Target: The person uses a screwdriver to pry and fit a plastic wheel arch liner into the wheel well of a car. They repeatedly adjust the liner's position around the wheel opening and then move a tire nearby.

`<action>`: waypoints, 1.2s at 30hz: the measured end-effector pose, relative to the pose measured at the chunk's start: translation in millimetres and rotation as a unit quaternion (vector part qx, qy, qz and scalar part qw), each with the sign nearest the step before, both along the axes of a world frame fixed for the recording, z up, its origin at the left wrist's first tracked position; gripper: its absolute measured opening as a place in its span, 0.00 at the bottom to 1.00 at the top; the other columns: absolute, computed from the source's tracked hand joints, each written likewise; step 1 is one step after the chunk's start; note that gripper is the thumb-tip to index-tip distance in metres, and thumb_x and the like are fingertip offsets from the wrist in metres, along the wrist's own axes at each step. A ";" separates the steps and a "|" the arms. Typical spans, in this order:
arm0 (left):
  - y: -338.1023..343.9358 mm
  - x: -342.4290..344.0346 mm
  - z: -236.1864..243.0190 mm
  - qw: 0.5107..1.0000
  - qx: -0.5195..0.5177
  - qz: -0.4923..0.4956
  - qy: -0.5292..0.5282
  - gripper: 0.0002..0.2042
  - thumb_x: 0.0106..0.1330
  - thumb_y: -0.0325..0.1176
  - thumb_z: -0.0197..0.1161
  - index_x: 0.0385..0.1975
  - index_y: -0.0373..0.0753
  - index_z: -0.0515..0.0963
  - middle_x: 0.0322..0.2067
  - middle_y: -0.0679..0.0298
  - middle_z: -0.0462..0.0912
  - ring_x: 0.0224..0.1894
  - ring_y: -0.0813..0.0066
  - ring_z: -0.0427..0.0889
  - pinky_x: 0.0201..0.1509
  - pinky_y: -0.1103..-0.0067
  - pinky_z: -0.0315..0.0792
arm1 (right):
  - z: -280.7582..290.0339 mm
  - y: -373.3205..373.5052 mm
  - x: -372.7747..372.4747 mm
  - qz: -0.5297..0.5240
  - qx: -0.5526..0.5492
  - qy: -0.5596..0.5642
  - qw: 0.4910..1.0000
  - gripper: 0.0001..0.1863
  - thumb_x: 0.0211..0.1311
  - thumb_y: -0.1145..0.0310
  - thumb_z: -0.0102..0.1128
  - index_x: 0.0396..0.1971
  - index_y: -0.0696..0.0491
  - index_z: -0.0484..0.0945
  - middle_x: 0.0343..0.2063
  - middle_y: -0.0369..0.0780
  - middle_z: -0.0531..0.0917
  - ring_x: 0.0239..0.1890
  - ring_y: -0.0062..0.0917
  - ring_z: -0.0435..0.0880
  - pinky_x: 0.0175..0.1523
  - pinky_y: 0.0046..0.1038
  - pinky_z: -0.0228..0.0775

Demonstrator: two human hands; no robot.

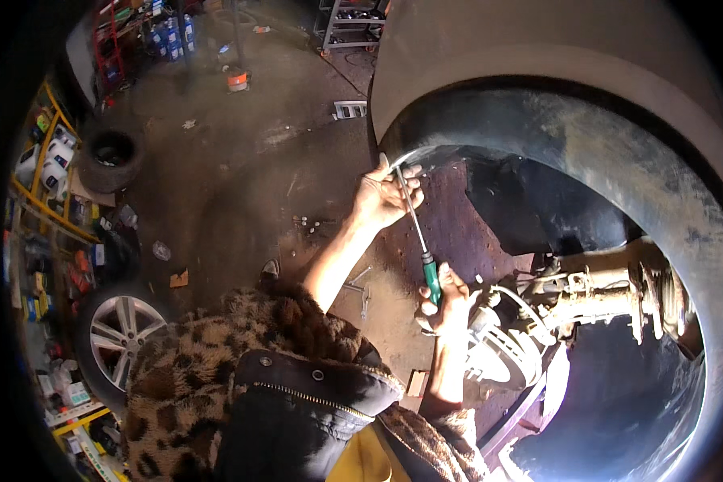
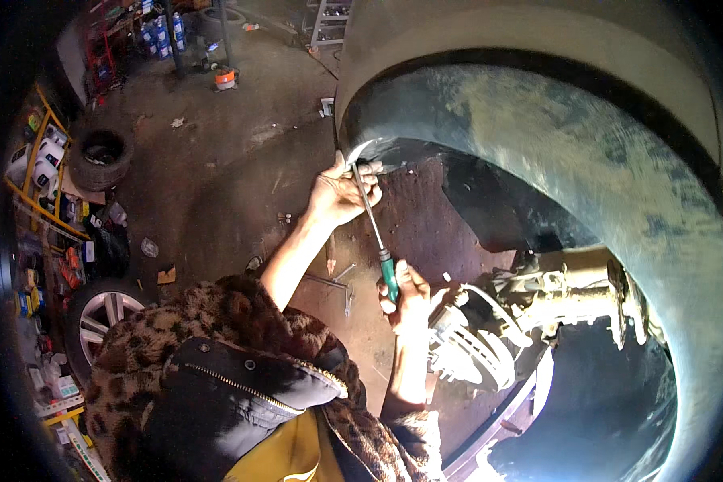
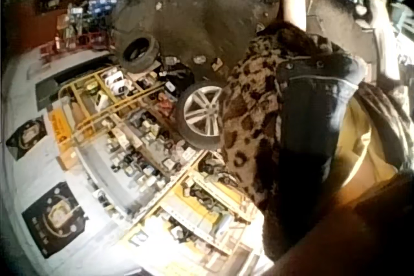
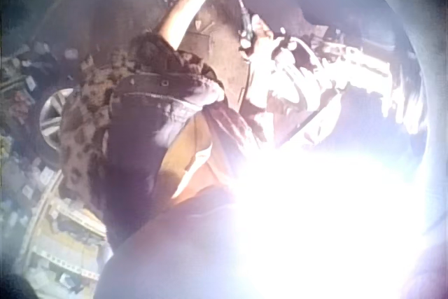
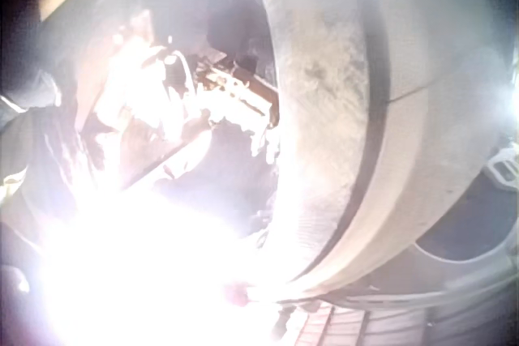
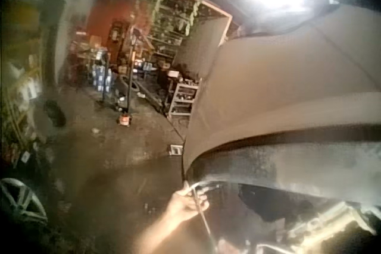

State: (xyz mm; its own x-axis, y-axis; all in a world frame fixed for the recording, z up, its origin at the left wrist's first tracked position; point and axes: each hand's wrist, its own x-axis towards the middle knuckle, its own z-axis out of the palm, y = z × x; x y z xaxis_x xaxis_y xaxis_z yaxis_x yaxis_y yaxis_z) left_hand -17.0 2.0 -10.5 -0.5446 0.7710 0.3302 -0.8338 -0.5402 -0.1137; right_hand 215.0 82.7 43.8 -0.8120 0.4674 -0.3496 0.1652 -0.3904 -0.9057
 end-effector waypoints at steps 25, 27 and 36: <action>-8.4 -3.2 -13.5 0.997 -0.078 0.023 -0.014 0.25 0.69 0.55 0.52 0.42 0.34 0.78 0.39 0.57 0.82 0.40 0.65 0.77 0.52 0.61 0.71 | -5.9 11.1 -0.5 0.004 0.341 0.013 0.940 0.17 0.68 0.57 0.61 0.45 0.56 0.83 0.17 0.34 0.77 0.14 0.16 0.69 0.17 0.24 0.58; -10.3 0.2 -12.9 0.992 -0.117 0.052 -0.020 0.23 0.68 0.54 0.55 0.42 0.36 0.78 0.42 0.55 0.83 0.41 0.63 0.78 0.52 0.60 0.71 | -16.2 0.1 -0.8 -0.080 0.753 0.070 0.649 0.17 0.66 0.59 0.63 0.45 0.55 0.83 0.17 0.39 0.77 0.12 0.22 0.69 0.18 0.25 0.58; -11.3 -3.6 -15.3 0.991 -0.120 0.055 -0.005 0.30 0.70 0.56 0.50 0.50 0.28 0.74 0.38 0.61 0.81 0.44 0.65 0.77 0.54 0.61 0.70 | -4.5 18.1 -10.1 0.010 0.470 0.077 0.880 0.17 0.67 0.58 0.61 0.42 0.58 0.83 0.21 0.37 0.80 0.18 0.18 0.74 0.20 0.24 0.62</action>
State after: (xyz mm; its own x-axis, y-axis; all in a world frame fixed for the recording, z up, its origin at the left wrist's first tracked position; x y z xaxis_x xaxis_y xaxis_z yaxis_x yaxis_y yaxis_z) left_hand -20.6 -9.4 -25.9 -0.6321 0.7623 0.1390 -0.7678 -0.6404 0.0206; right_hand 204.9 100.8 39.3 -0.8273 0.4767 0.2973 0.0113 0.5433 -0.8395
